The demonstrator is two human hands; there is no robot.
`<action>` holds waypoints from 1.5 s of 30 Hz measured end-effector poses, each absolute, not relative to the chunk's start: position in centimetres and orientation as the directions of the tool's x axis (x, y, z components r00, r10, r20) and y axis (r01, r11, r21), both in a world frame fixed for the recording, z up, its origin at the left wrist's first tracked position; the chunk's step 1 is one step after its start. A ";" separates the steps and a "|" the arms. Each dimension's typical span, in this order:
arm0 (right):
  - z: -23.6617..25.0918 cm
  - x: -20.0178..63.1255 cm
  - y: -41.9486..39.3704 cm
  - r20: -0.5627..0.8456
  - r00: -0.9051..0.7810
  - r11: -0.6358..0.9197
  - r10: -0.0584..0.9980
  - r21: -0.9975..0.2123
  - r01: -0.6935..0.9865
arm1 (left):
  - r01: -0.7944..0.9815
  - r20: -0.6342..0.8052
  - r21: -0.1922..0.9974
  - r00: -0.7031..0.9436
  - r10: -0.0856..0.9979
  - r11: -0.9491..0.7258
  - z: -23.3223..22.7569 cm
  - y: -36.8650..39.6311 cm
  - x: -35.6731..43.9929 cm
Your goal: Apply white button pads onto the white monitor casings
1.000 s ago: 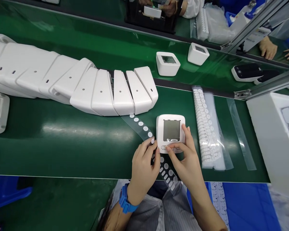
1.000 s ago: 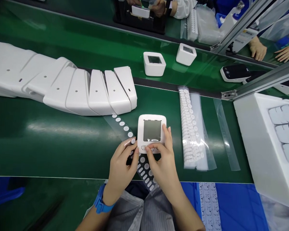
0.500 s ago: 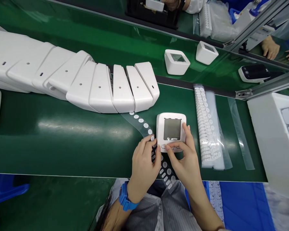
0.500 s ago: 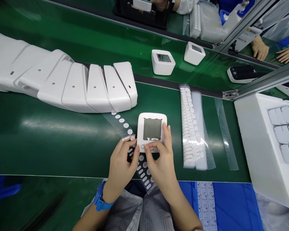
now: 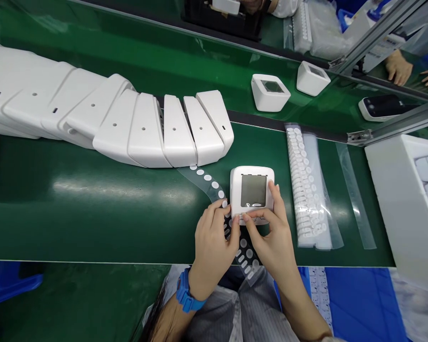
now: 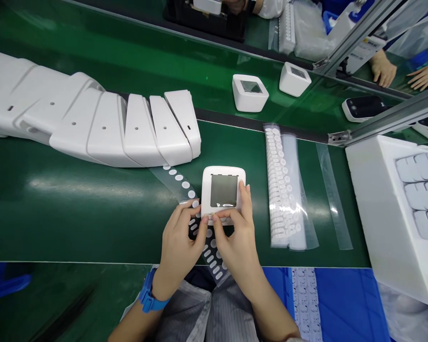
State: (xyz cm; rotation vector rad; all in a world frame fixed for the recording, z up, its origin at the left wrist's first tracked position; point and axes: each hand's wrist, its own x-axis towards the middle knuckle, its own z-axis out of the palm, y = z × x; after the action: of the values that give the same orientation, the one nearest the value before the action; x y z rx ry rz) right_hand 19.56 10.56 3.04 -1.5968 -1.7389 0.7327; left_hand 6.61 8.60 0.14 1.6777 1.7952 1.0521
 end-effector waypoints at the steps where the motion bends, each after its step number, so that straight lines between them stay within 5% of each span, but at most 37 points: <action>1: 3.0 19.6 10.6 0.095 -0.041 0.100 0.995 -0.772 0.627 | 0.620 0.162 0.784 -0.148 0.976 -0.037 0.1 8.6 6.6; 45: 2.6 19.8 10.4 0.108 -0.066 0.125 0.992 -0.762 0.636 | 0.629 0.171 0.776 -0.134 0.976 -0.049 0.1 8.5 6.7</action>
State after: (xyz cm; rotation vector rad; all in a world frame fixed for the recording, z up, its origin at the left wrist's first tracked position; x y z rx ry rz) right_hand 19.83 10.37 2.59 -1.5779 -1.7744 0.7207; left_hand 6.69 8.53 0.06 1.6986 1.7915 1.0443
